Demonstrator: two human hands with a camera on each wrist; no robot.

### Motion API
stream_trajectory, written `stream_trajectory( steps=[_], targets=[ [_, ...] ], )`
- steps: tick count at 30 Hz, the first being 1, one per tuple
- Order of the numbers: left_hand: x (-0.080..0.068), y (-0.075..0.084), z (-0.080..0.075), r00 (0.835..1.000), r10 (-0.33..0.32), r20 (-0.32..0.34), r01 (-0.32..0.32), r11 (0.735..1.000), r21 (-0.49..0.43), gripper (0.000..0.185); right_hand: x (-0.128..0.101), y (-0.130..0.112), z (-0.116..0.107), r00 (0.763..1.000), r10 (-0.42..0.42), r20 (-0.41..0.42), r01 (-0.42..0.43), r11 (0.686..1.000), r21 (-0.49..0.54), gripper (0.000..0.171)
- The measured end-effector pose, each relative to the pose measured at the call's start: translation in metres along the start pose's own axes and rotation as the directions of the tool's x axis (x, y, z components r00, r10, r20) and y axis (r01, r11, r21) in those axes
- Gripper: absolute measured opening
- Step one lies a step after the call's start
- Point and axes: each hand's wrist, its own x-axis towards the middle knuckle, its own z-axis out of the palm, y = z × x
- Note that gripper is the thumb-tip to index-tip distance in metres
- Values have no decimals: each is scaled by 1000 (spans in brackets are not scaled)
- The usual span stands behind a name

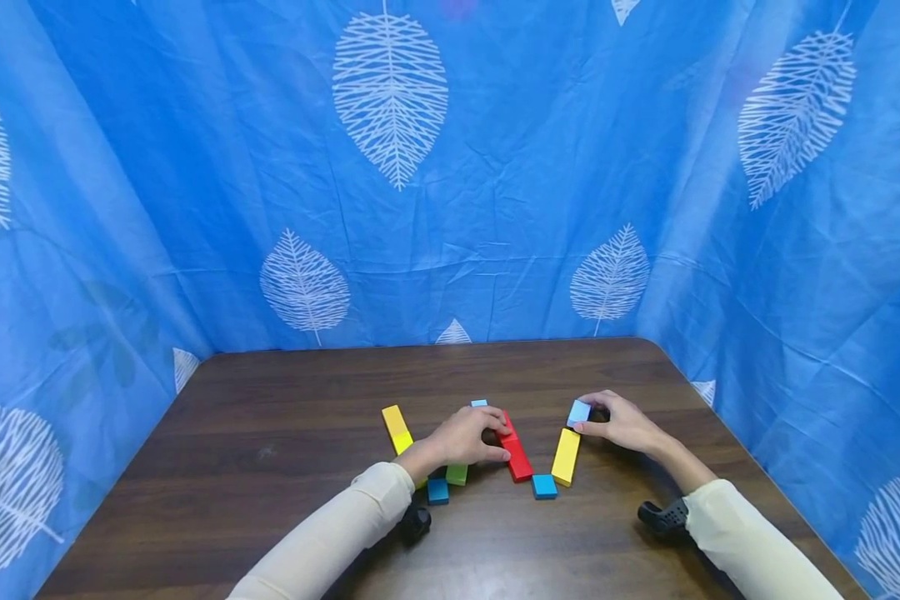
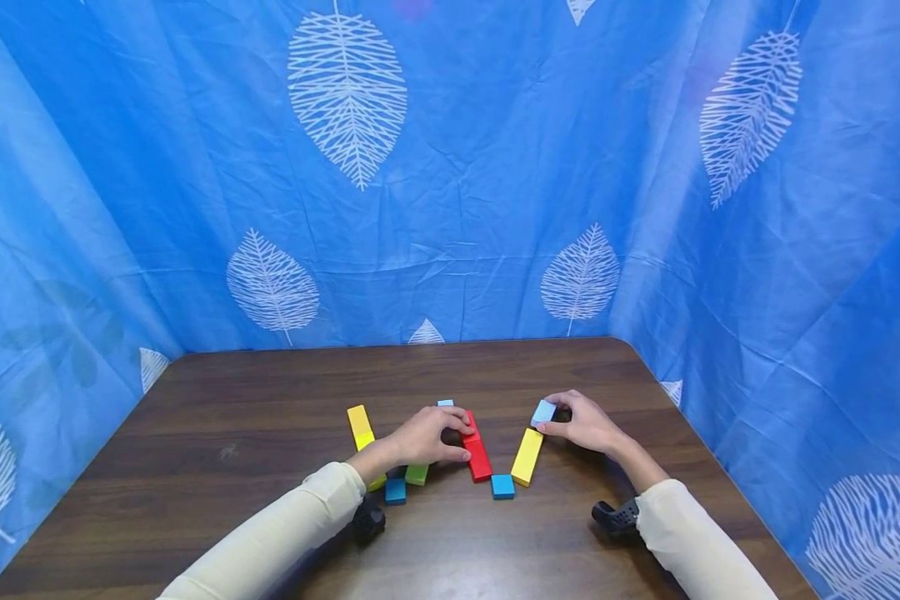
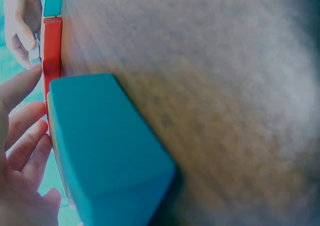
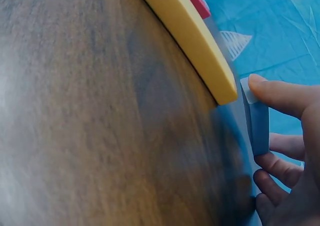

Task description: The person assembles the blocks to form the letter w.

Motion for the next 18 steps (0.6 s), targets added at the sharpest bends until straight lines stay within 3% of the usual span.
stream_trajectory(
  steps=[6, 14, 18],
  targets=[
    [0, 0, 4, 1000, 2, -4, -2, 1000, 5, 44, -5, 1, 2, 1000, 16, 17, -17, 999, 51, 74],
    [-3, -2, 8, 1000, 4, -1, -4, 1000, -7, 46, -5, 9, 12, 999, -10, -46, 12, 999, 40, 52],
    [-3, -2, 7, 1000, 4, -9, -5, 1000, -4, 46, -1, 10, 13, 999, -16, -52, 18, 999, 30, 50]
  ],
)
